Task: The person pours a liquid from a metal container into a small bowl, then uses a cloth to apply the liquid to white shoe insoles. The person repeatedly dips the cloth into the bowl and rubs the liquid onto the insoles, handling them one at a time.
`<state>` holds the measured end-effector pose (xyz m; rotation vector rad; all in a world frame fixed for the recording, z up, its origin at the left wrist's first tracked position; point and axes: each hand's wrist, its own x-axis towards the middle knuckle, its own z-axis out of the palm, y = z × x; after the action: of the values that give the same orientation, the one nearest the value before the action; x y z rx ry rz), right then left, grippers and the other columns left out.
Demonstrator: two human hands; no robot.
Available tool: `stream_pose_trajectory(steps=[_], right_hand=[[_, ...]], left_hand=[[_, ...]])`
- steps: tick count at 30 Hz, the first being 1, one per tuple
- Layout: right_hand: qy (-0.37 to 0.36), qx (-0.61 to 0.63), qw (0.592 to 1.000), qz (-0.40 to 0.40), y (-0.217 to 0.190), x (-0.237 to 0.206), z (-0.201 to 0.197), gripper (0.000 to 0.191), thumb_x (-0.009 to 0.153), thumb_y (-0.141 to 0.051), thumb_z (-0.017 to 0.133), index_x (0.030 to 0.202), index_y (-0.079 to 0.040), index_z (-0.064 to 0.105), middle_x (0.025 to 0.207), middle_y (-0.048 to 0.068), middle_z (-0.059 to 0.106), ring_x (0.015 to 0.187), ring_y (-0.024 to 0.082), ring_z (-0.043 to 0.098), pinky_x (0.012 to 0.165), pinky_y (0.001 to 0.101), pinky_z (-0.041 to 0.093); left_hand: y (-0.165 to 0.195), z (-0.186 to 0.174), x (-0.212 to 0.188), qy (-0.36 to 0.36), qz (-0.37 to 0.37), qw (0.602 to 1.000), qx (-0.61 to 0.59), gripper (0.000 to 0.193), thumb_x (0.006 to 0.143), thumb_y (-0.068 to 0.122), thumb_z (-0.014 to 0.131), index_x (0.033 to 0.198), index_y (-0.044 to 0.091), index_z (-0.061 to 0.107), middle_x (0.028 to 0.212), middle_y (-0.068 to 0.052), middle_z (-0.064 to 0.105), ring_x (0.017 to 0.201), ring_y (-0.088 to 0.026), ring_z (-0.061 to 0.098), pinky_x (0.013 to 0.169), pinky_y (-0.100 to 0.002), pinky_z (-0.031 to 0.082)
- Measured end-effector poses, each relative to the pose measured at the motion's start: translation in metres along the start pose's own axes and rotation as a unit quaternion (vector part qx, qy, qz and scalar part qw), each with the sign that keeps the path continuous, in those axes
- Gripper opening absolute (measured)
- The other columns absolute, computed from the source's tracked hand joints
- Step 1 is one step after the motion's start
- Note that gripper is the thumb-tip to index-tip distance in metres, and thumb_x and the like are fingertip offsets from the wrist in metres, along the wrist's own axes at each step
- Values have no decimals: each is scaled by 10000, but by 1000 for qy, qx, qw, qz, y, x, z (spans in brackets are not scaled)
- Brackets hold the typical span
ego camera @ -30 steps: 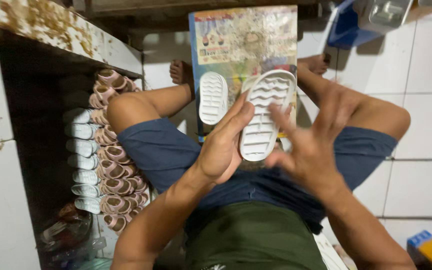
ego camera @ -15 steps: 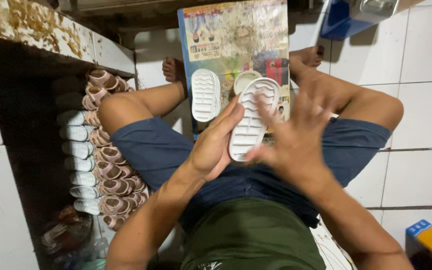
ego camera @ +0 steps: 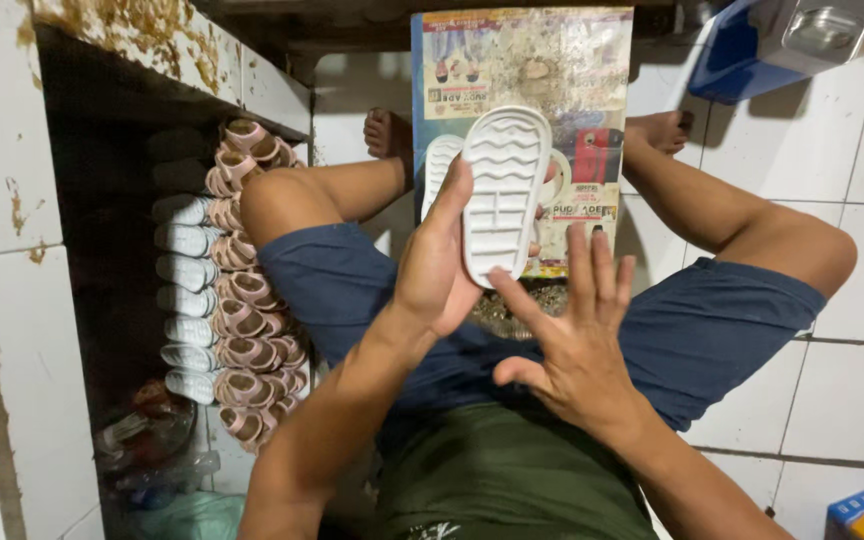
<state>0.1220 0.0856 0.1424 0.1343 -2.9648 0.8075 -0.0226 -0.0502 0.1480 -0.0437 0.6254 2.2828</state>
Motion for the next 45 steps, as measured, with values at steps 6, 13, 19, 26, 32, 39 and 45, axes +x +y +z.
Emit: stream_pose_trajectory(steps=[6,13,19,26,32,39,45], right_hand=[[41,82,994,54,10,6,-4,903,955,-810,282,1639,-222,302,1708,316,-8,1595,534,-2,1245,721,-10],[89,130,986,61,11,28,-22,855,1020,-775,260,1656,-204,304,1740,283,-1,1629,544,29,1316,682,31],[79,53,993,70,11,38,-34,764,985,-747,333,1579,-292,492,1730,264,11,1621,519,23,1298,685,22],[21,-29,999,18,17,42,-32,758,899,-745,483,1542,-348,553,1710,255,3,1591,482,4,1250,715,10],[-6,-50,998,48,29,39,-9,823,803,-727,611,1512,-321,511,1665,271,-16,1537,490,-11,1187,719,-2],[23,133,986,101,78,32,27,673,974,-310,653,1590,-178,416,1672,271,247,1545,449,231,1259,567,201],[35,180,971,155,137,36,48,641,976,-332,644,1528,-88,429,1505,253,473,1415,396,457,1169,464,381]], left_hand=[[-28,23,-26,42,88,989,109,604,1144,353,389,1633,27,251,1587,-154,437,1455,-248,462,1235,-406,386],[-45,32,-44,0,68,989,134,660,1145,360,361,1671,24,147,1679,-140,306,1525,-241,363,1267,-397,315],[-52,23,-42,20,20,994,103,657,1130,355,366,1666,48,145,1653,-143,322,1510,-249,364,1246,-399,313],[-49,5,-33,71,-39,996,40,614,1114,373,366,1637,79,235,1560,-132,436,1405,-253,470,1155,-402,410],[-52,-22,-2,120,-69,990,-37,553,1109,382,374,1554,53,393,1454,-116,561,1300,-245,572,1089,-397,493],[-8,-140,150,121,7,991,61,622,1060,487,311,1390,21,558,1086,-242,738,896,-333,720,738,-442,618],[12,-186,235,200,106,967,115,540,1109,324,497,1439,-96,577,1247,-197,720,1116,-308,691,946,-409,560]])
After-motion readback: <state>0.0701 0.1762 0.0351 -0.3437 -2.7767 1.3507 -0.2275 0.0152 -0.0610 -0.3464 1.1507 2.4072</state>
